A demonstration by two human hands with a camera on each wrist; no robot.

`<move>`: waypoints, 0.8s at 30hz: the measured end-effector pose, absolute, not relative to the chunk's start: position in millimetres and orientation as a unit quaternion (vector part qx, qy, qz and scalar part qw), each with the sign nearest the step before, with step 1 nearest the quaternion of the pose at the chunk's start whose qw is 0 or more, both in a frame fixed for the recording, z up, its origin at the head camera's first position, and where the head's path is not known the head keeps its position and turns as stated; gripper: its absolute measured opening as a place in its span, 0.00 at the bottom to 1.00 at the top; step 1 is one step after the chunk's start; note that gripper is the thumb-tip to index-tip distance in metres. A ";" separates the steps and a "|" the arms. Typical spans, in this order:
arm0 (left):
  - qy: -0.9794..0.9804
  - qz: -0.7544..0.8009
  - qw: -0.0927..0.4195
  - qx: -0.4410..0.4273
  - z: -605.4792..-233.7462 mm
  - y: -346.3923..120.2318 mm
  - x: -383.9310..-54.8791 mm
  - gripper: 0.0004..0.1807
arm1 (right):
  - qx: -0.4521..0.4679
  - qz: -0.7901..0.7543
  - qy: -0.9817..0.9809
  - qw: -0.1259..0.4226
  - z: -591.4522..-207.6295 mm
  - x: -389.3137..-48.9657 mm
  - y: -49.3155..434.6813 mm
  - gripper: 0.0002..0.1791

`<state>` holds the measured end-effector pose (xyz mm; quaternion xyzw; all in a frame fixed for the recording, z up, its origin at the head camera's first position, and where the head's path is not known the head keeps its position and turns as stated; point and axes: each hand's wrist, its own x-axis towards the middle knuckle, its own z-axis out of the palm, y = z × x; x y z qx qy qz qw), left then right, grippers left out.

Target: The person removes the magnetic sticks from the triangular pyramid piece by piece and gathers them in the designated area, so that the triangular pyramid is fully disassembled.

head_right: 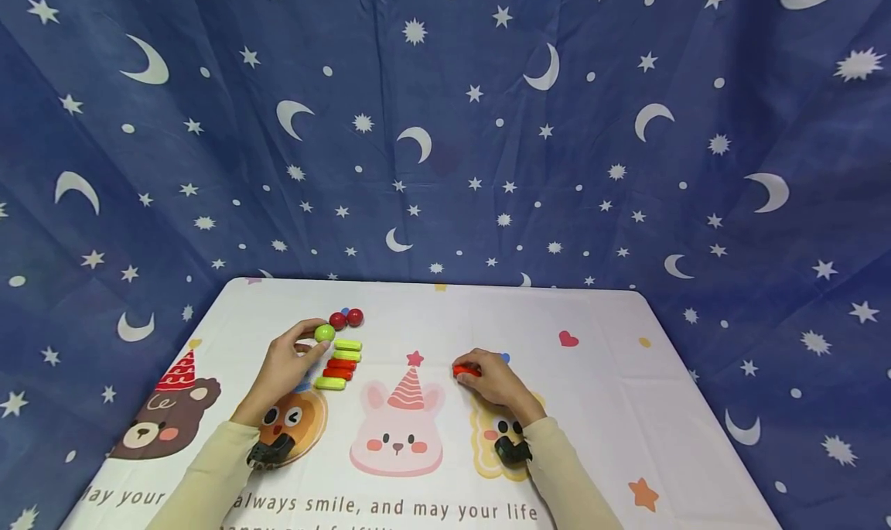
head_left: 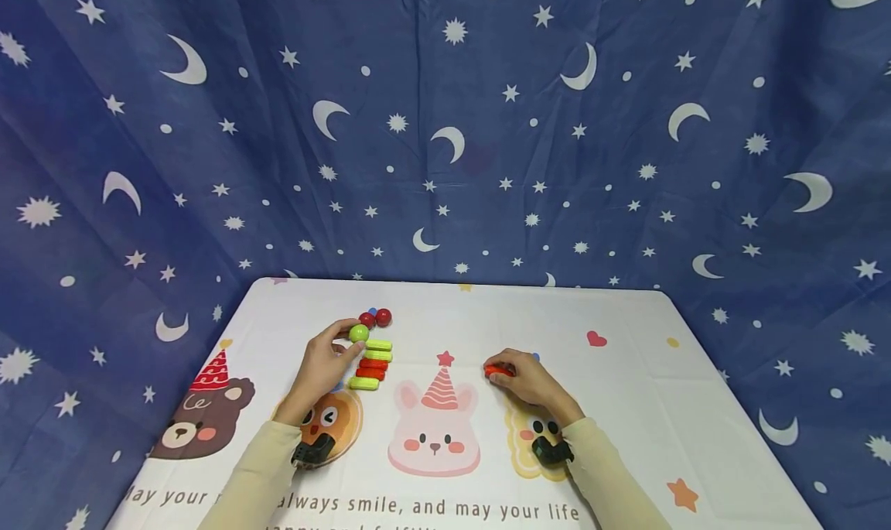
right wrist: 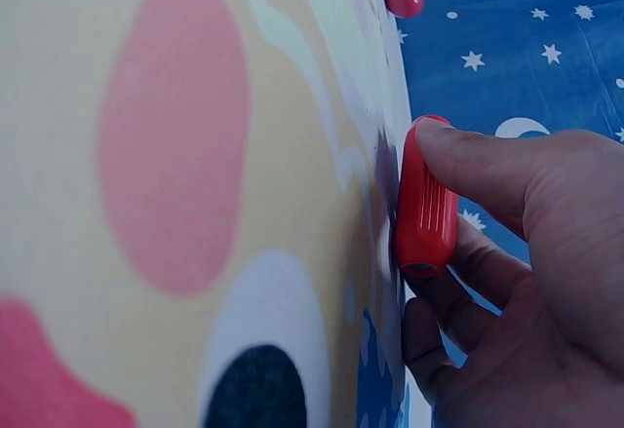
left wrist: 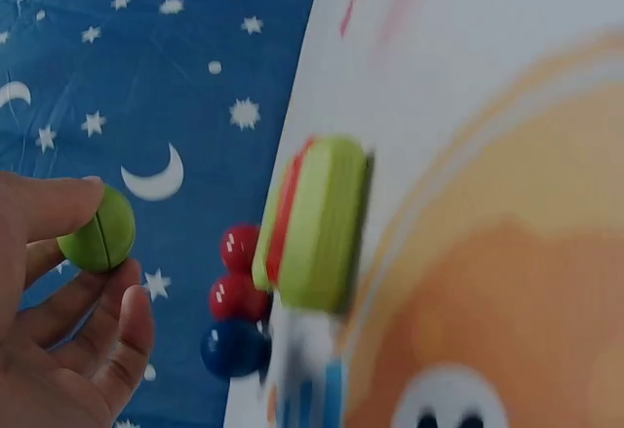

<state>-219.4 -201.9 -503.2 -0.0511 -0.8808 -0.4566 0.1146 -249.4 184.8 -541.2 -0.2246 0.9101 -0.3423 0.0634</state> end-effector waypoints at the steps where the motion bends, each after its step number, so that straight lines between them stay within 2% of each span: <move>1: -0.882 -0.454 0.119 -0.043 -504.3 -204.9 -219.9 0.22 | -0.224 -0.342 0.910 0.063 -541.5 -249.5 184.8 0.12; 5: -0.884 -0.448 0.132 -0.016 -509.5 -214.7 -221.7 0.22 | -0.224 -0.345 0.909 0.064 -543.3 -249.9 185.8 0.12; 12: -0.888 -0.442 0.124 0.021 -518.9 -226.1 -226.1 0.23 | -0.229 -0.344 0.909 0.058 -546.3 -250.8 187.0 0.12; 24: -0.902 -0.418 0.103 0.026 -531.5 -238.5 -235.0 0.22 | -0.225 -0.343 0.910 0.064 -544.0 -250.7 185.9 0.12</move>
